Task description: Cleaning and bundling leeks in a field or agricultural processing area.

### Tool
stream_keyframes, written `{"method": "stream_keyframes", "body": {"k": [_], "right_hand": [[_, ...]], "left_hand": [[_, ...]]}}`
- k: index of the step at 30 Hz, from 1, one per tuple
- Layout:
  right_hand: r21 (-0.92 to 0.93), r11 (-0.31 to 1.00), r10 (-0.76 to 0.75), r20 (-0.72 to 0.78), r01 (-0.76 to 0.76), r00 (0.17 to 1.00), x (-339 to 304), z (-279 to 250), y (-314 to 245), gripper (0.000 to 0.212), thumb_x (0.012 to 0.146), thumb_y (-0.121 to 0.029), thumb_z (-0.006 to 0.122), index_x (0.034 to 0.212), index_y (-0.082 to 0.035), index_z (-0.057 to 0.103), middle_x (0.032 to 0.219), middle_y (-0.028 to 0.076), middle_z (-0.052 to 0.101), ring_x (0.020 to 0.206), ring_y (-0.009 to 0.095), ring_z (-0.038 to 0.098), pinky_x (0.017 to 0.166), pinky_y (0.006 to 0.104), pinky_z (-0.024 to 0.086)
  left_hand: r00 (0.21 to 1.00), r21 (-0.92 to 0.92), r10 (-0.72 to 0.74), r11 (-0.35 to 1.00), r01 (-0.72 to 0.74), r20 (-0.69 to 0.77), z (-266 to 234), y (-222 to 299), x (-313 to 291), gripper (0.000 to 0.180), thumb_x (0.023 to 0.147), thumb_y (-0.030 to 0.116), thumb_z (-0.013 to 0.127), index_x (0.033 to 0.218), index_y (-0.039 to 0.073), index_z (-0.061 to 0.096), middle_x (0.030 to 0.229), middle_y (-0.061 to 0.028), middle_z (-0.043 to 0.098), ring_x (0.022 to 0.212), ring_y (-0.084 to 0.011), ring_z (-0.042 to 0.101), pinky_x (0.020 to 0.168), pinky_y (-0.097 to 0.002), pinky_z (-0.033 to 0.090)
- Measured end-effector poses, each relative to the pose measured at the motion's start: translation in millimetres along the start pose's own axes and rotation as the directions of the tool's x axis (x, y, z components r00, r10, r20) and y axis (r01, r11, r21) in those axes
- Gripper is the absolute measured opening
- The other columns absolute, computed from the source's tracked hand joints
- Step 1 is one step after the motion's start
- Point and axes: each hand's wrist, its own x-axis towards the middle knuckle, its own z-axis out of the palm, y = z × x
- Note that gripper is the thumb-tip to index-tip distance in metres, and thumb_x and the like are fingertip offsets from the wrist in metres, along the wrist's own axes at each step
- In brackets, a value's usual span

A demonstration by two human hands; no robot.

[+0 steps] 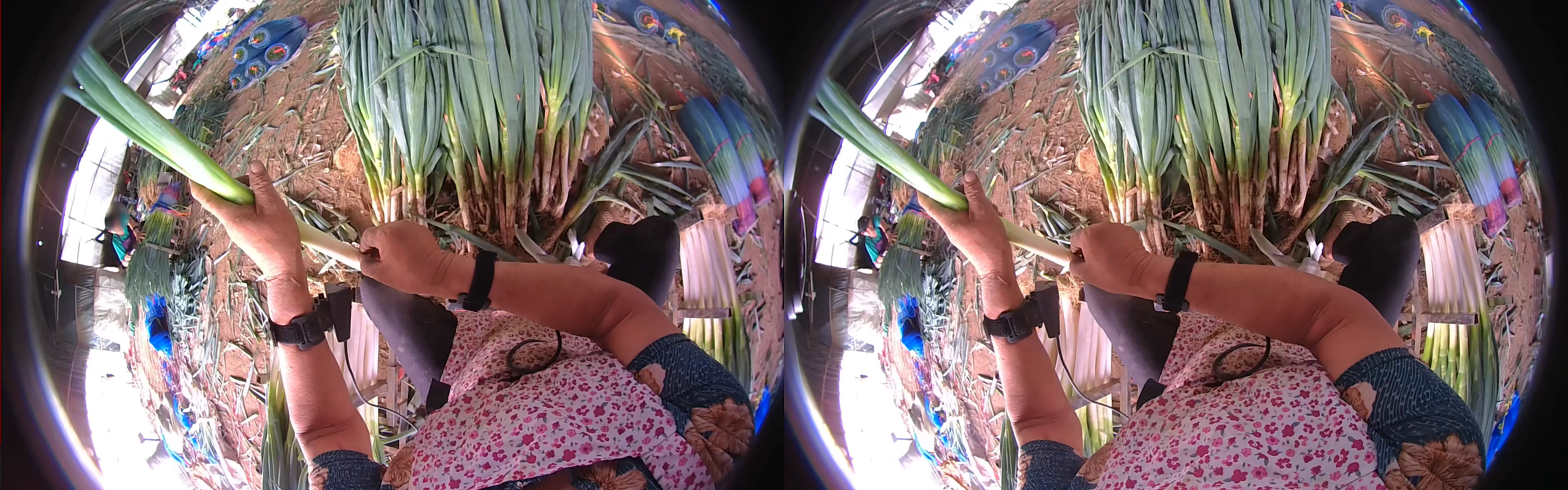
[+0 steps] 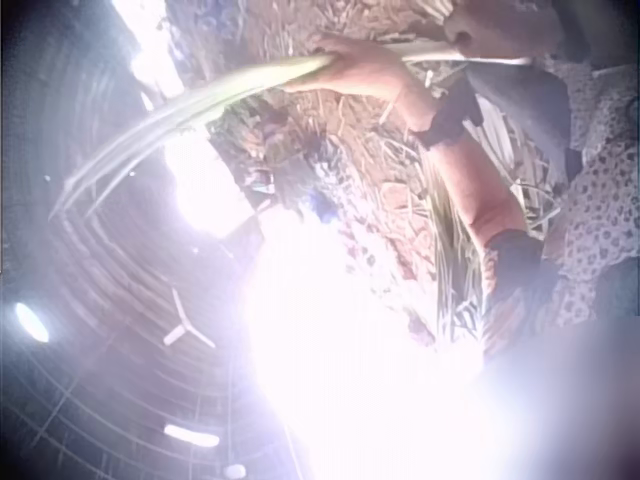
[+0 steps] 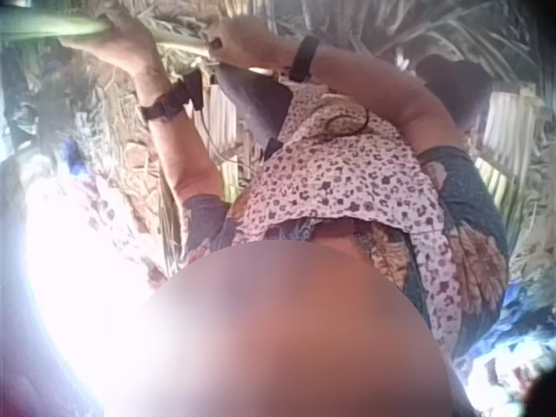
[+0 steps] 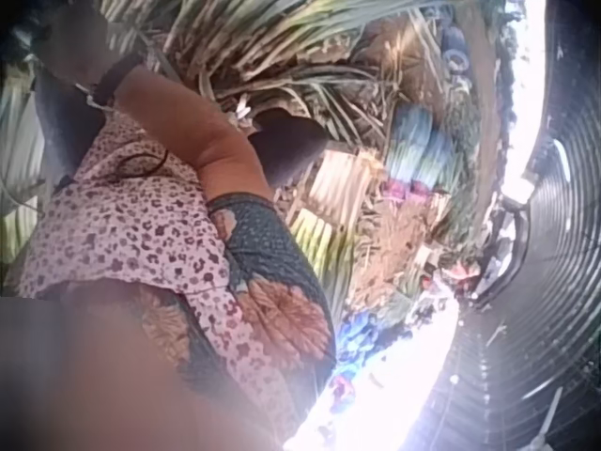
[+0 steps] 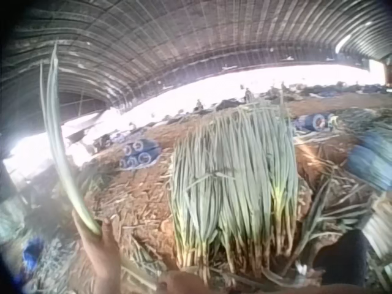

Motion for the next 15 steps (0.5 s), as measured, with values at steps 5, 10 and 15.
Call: {"method": "stream_keyframes", "body": {"k": [5, 10, 15], "right_hand": [[-0.020, 0.999, -0.032, -0.073, 0.030, 0.997, 1, 1, 2, 0.011, 0.072, -0.016, 0.061, 0.072, -0.005, 0.063, 0.065, 0.014, 0.061, 0.060, 0.031, 0.061, 0.058, 0.0398, 0.048], [-0.033, 0.998, -0.059, -0.121, 0.056, 0.991, 2, 3, 5, 0.011, 0.070, -0.016, 0.061, 0.070, -0.006, 0.064, 0.065, 0.014, 0.061, 0.059, 0.032, 0.060, 0.056, 0.0388, 0.048], [0.120, 0.991, 0.071, -0.084, -0.061, 0.994, 4, -3, 30, 0.011, 0.073, -0.016, 0.061, 0.069, -0.008, 0.066, 0.062, 0.010, 0.061, 0.053, 0.022, 0.059, 0.051, 0.0350, 0.047]], "left_hand": [[0.998, -0.033, 0.061, 0.998, -0.060, 0.010, 9, 1, 0, 0.076, 0.087, 0.023, 0.061, 0.140, -0.001, 0.012, 0.096, -0.0164, 0.054, 0.078, -0.0226, 0.053, 0.072, -0.0333, 0.046], [1.000, -0.064, 0.012, 0.998, -0.012, 0.002, 7, 9, -3, 0.061, 0.086, 0.013, 0.061, 0.135, 0.005, 0.025, 0.106, -0.0108, 0.051, 0.078, -0.0157, 0.053, 0.063, -0.0268, 0.047], [0.989, -0.168, -0.116, 0.977, 0.130, 0.094, -7, 6, -3, 0.073, 0.087, 0.017, 0.061, 0.142, 0.005, 0.014, 0.080, -0.0085, 0.053, 0.060, -0.0143, 0.051, 0.053, -0.0266, 0.045]]}}
